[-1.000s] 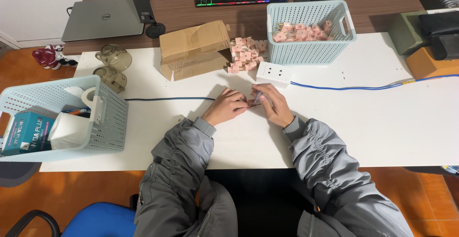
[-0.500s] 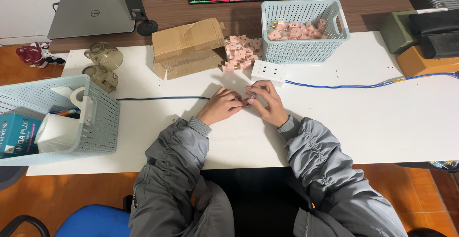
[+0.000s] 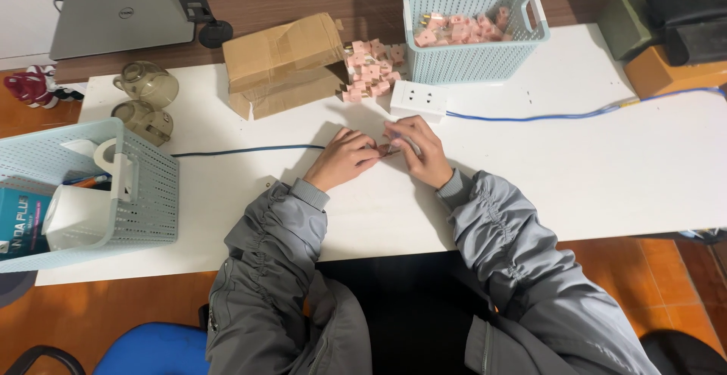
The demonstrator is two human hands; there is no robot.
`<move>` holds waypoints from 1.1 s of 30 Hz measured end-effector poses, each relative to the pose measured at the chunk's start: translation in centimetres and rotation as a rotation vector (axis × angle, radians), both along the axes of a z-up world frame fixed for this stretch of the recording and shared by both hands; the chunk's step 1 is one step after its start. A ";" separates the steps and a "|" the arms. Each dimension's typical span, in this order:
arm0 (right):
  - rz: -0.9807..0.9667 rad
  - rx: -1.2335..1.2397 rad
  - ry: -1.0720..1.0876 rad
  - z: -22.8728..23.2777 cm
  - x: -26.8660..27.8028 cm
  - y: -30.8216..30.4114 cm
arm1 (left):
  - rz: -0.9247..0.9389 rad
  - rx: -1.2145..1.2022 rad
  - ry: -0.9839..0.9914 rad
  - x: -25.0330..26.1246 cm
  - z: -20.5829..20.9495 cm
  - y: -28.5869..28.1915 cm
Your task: The person assembles small pink electrical components on a white table using a screwdriver. They pick up components, tighten screws, and place finished units into a light blue basket. The workspace includes a laptop, keyboard, and cardboard boxes.
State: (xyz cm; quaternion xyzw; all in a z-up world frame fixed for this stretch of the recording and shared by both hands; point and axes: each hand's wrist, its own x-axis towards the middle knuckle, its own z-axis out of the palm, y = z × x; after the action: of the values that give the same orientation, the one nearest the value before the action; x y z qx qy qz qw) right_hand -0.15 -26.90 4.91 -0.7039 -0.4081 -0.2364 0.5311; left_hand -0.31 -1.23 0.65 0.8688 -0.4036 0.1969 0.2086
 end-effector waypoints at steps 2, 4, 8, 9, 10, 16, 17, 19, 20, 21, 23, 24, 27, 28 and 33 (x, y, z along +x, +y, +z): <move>-0.034 0.021 0.034 0.9 -0.3 0.4 | -0.024 -0.028 -0.016 0.2 -0.2 0.4; -0.072 0.037 0.080 1.0 0.2 -0.6 | -0.050 -0.062 -0.018 0.1 0.5 0.0; -0.143 0.135 0.189 0.7 1.4 -2.9 | -0.073 -0.090 -0.094 -0.3 1.3 0.0; -0.151 0.176 0.252 1.0 1.6 -3.1 | -0.089 -0.076 -0.150 0.0 0.9 0.1; -0.149 0.170 0.265 0.8 1.3 -3.4 | -0.083 -0.081 -0.137 -0.6 1.5 -0.1; -0.103 0.070 0.320 0.7 1.0 -4.5 | -0.012 -0.083 0.023 -1.1 3.0 -0.4; -0.149 0.002 0.282 0.7 1.0 -4.7 | -0.015 -0.071 0.022 -1.0 2.8 -0.4; -0.179 -0.070 0.236 0.7 1.3 -4.7 | -0.003 -0.062 0.014 -0.8 2.5 -0.1; -0.189 -0.135 0.201 0.7 1.4 -4.8 | -0.006 -0.052 0.008 -0.7 2.3 0.0; -0.199 -0.199 0.165 0.7 1.4 -4.9 | -0.009 -0.042 0.001 -0.7 2.1 0.0; -0.188 -0.253 0.186 -0.6 1.9 -5.2 | 0.002 -0.054 0.007 -0.8 2.2 0.1; -0.192 -0.301 0.210 -1.2 2.1 -5.4 | -0.002 -0.061 0.015 -0.8 2.3 0.0; -0.179 -0.228 0.218 -0.7 1.9 -5.2 | 0.004 -0.076 -0.024 -0.6 2.0 0.0; -0.169 -0.241 0.213 -0.5 1.8 -5.4 | 0.015 -0.088 -0.027 -0.5 1.7 0.0; -0.284 -0.294 0.265 -1.6 2.2 -6.0 | 0.082 -0.003 -0.123 -0.2 1.0 0.0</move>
State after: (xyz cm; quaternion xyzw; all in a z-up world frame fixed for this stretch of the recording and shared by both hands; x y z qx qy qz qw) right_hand 2.04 -32.94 3.31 -0.8489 -0.2618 -0.1521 0.4333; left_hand -0.49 -1.28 1.68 0.8707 -0.3793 0.2587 0.1764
